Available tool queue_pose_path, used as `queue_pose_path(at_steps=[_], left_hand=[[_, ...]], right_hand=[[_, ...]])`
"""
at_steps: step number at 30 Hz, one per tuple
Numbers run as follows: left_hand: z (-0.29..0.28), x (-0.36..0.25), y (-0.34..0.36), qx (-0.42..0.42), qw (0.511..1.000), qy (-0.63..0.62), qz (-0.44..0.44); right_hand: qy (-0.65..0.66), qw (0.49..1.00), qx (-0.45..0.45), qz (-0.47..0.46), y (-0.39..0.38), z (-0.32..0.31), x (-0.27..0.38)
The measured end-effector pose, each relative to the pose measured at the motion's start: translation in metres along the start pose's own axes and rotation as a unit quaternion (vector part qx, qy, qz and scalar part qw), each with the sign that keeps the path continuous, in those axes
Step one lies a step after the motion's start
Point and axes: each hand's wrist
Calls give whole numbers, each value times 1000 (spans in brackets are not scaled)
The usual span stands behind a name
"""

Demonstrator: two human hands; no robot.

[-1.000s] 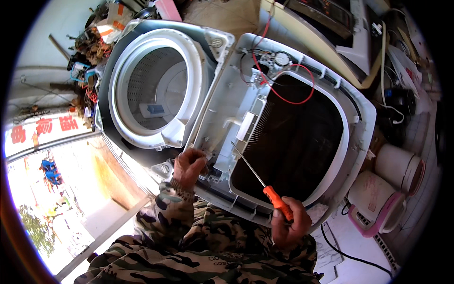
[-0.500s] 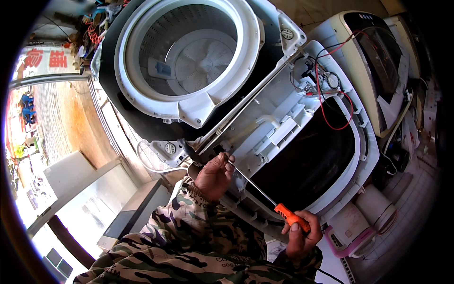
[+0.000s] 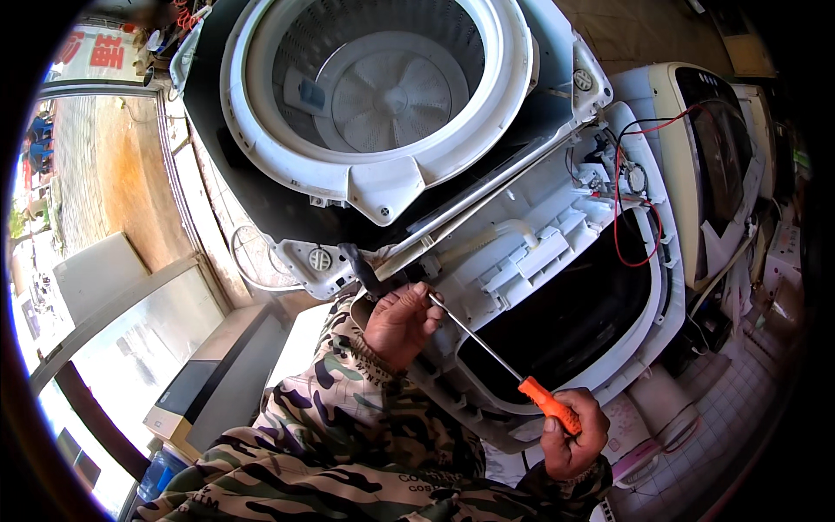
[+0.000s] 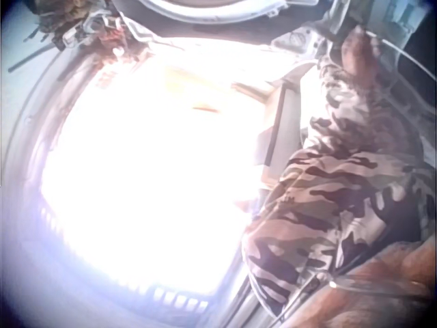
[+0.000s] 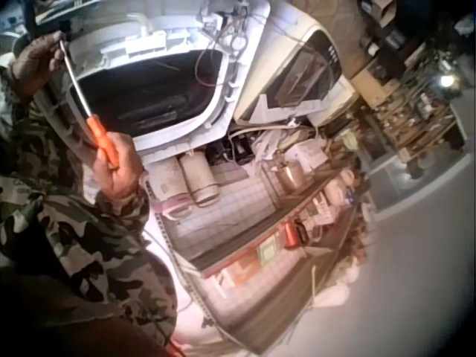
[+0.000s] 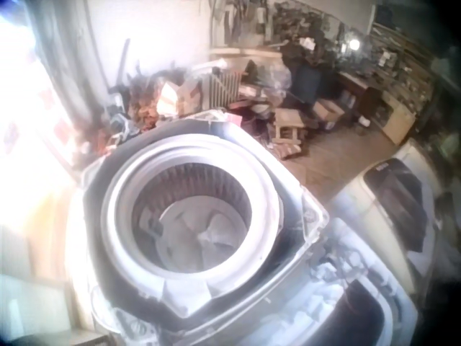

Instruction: The person works on the internal components of a top-loading washing machine with its lid open. They use an orange-handled screwdriver to tighten screws and manipulate wires and a small black component near the door latch area. The person repeatedly adjusts and secures parts within the machine's control housing.

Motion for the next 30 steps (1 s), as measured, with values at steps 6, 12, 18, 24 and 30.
queue_pose_path(at_steps=[6,12,18,24,30], left_hand=[[1,2,1,-11,1000,-8,1],[1,2,3,-2,1000,-12,7],[3,1,4,19,998,-56,-13],[-3,6,6,4,998,-60,-20],[6,10,7,-15,997,-66,-28]], right_hand=[[9,998,12,57,6,-6,2],[165,951,-56,254,9,2,12],[-48,999,0,-18,14,-7,-2],[-88,991,74,-71,25,-14,16],[-139,986,56,-76,31,-15,35]])
Point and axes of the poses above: each hand's wrist, its own y-axis towards the middle knuckle, its own z-axis out of the palm, x = y × z, and after that the axes turned 2 degrees about x, right-handed
